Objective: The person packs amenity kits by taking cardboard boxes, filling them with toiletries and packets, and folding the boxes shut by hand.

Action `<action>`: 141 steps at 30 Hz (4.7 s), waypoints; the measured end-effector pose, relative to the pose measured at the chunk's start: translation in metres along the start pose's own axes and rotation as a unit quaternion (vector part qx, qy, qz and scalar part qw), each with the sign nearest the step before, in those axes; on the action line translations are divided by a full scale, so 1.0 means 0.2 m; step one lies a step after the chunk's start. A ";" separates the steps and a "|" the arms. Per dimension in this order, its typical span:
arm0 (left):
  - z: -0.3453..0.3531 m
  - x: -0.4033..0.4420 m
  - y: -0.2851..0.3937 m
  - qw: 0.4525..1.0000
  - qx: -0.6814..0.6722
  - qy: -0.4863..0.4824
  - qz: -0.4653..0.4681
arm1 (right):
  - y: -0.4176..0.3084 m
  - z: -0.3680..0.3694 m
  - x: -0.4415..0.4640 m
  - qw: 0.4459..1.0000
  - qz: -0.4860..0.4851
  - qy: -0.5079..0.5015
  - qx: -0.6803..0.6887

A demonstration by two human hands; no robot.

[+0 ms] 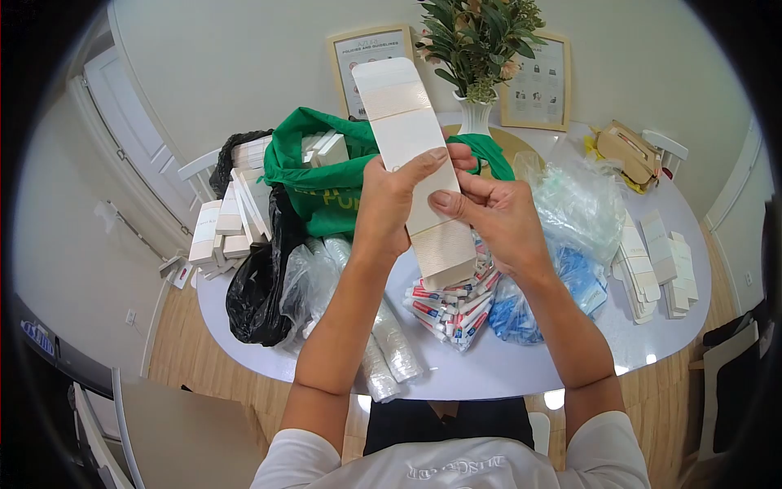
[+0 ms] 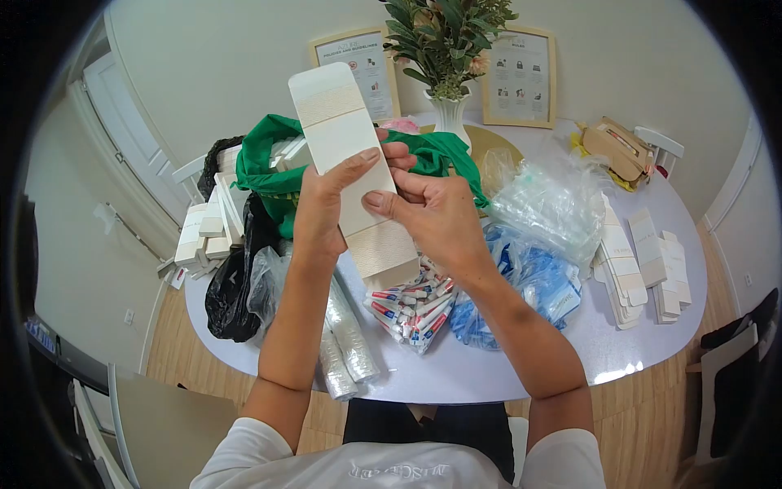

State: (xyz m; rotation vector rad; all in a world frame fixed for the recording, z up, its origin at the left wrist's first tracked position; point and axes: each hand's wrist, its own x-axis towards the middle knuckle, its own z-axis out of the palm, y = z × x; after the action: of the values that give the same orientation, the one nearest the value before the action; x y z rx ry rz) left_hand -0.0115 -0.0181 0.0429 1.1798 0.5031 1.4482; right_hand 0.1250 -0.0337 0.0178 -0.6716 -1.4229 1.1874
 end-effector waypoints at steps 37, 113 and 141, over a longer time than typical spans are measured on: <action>-0.06 0.05 0.05 0.985 -0.111 -0.128 0.020 | -0.07 0.05 -0.04 0.999 0.008 -0.051 -0.014; -0.09 0.04 -0.02 0.964 -0.239 -0.013 -0.117 | -0.01 0.00 -0.02 0.823 -0.398 0.088 -0.395; 0.11 -0.09 -0.06 0.971 -0.149 0.139 0.128 | 0.02 0.10 -0.06 0.972 -0.034 0.074 0.220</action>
State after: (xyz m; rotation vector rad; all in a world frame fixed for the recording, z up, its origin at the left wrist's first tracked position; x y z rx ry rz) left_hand 0.0108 -0.0388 0.0349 0.8270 0.3137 1.8551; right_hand 0.1086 -0.0498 0.0123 -0.3877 -1.0015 1.3144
